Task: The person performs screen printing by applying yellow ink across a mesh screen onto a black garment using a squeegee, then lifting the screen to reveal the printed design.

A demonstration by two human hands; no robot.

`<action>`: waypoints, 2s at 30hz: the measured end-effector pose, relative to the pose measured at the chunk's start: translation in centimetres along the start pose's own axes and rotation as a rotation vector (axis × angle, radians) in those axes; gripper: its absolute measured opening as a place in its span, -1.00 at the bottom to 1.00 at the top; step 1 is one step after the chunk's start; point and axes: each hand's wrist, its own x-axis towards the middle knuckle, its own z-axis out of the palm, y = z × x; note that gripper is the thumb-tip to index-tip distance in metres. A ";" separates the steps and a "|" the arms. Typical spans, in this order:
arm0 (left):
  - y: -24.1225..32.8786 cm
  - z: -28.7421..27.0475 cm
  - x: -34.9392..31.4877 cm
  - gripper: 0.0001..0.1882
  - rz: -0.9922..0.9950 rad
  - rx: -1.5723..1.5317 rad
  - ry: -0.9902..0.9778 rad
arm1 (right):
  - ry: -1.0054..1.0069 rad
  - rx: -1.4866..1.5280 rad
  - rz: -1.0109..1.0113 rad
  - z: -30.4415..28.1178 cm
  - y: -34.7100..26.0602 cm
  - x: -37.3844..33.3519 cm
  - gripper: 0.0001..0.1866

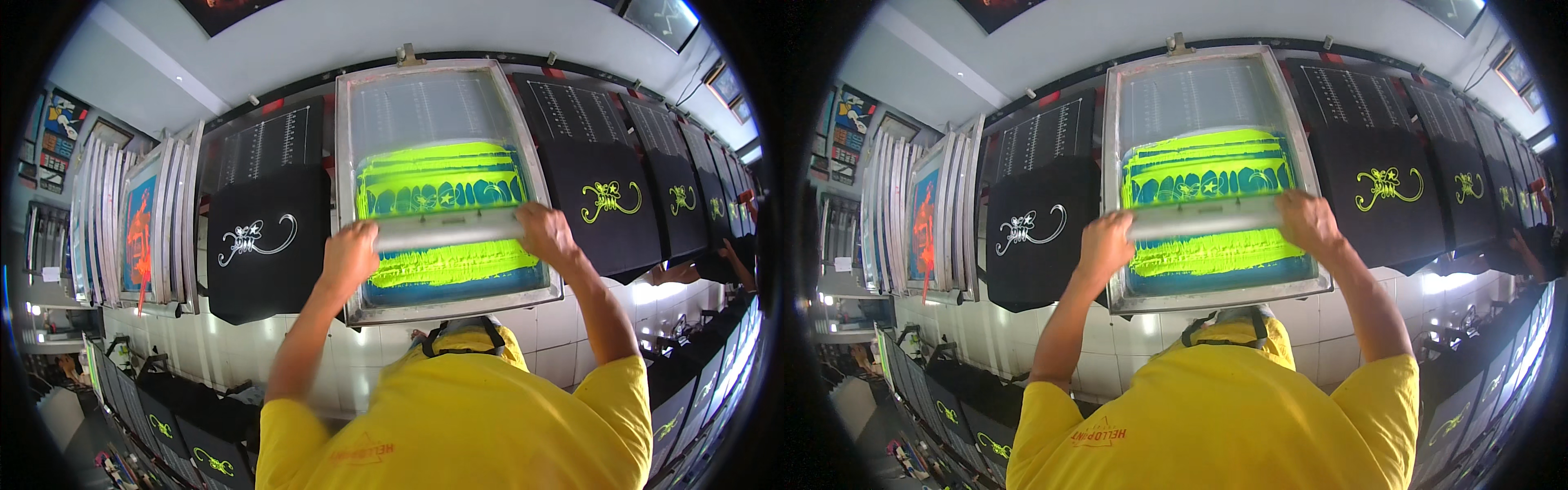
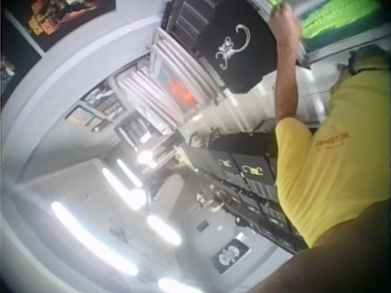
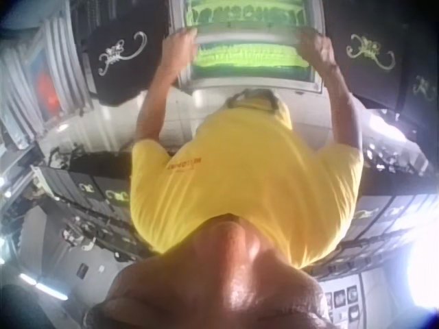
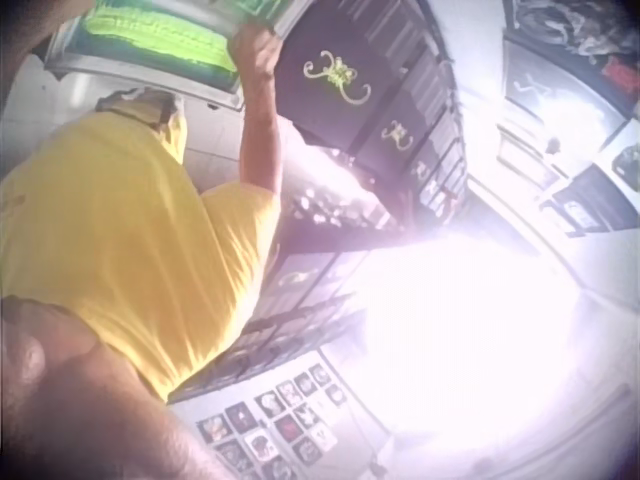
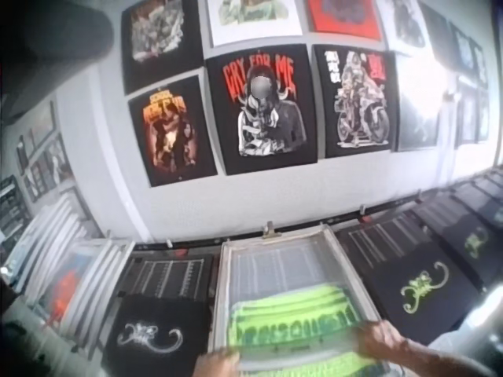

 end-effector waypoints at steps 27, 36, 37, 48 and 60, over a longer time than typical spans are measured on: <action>-5.9 3.3 8.4 -0.83 0.101 -0.016 0.033 | -0.110 -0.089 -0.009 2.1 3.7 8.6 -0.79; -4.5 0.4 7.6 -0.69 0.020 -0.048 -0.017 | -0.104 -0.122 0.027 -0.8 2.6 7.9 -0.77; -3.5 -0.2 6.4 -0.68 0.000 -0.048 -0.028 | -0.062 -0.087 0.013 -1.0 2.1 6.6 -0.80; 3.8 1.3 -9.7 -0.58 -0.022 -0.086 0.039 | 0.123 -0.003 0.021 -0.3 -5.5 -8.6 -0.82; 4.8 3.8 -14.4 -0.40 -0.032 -0.213 -0.083 | -0.071 -0.016 0.132 0.8 -9.3 -12.8 -0.11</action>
